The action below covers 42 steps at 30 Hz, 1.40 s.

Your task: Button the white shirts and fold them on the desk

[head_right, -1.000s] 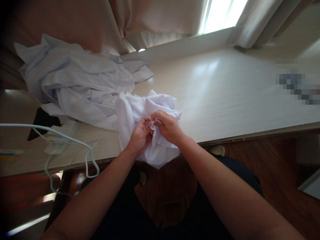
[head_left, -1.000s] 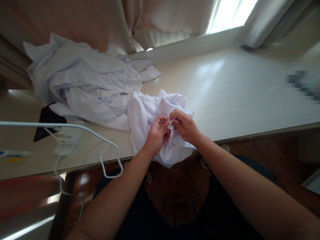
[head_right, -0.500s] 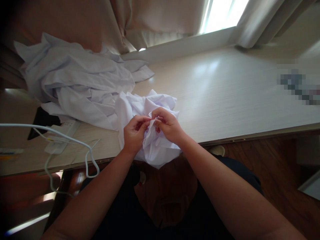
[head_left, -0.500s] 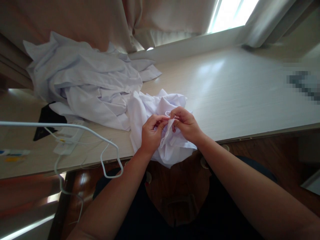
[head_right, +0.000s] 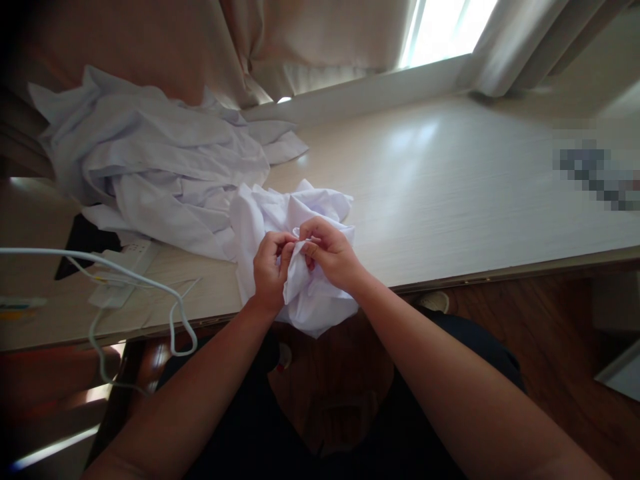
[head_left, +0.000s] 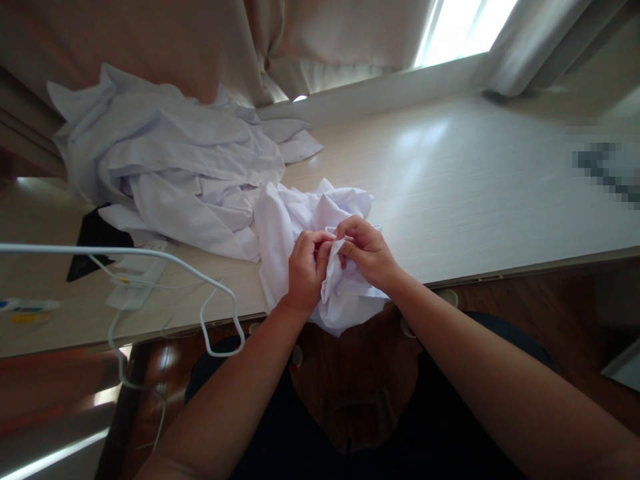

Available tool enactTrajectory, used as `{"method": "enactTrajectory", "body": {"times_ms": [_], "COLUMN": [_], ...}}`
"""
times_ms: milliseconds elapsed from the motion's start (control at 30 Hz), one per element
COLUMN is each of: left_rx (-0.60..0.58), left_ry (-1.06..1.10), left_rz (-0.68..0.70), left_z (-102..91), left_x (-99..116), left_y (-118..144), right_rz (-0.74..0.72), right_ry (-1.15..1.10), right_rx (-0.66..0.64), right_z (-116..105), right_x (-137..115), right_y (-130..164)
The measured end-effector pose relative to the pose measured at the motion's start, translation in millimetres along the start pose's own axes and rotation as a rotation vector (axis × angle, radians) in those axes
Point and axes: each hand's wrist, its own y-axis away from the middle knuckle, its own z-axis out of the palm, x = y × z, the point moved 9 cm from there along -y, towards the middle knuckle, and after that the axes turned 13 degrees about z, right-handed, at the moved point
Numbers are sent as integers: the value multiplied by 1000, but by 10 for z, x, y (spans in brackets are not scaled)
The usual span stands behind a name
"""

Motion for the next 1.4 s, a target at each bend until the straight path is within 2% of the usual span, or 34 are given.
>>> {"method": "enactTrajectory", "body": {"times_ms": [233,367,467,800,1033,1233,1400], "left_rx": [32,33,-7,-179,-137,-163,-158], "left_ry": [165,239,268,272,224,117,69], "left_rz": [-106,-81,-52,-41,-71,-30,-63], "left_z": [57,34,38,97,-4,-86,-71], "left_x": [-159,-142,-131,-121,-229,-179,-193], "left_y": [15,-25,-55,-72,-105,-162,-154], "right_rz": [-1,13,35,20,35,50,52], "right_ry": [27,40,60,107,123,146,171], "right_rx": [25,54,16,-29,-38,-90,-95], "right_z": [-62,-130,-117,-67,-86,-62,-81], "right_x": [-40,-52,-52,-124,-124,-136,-147], "right_y": [-9,-25,-31,21,20,40,33]}}
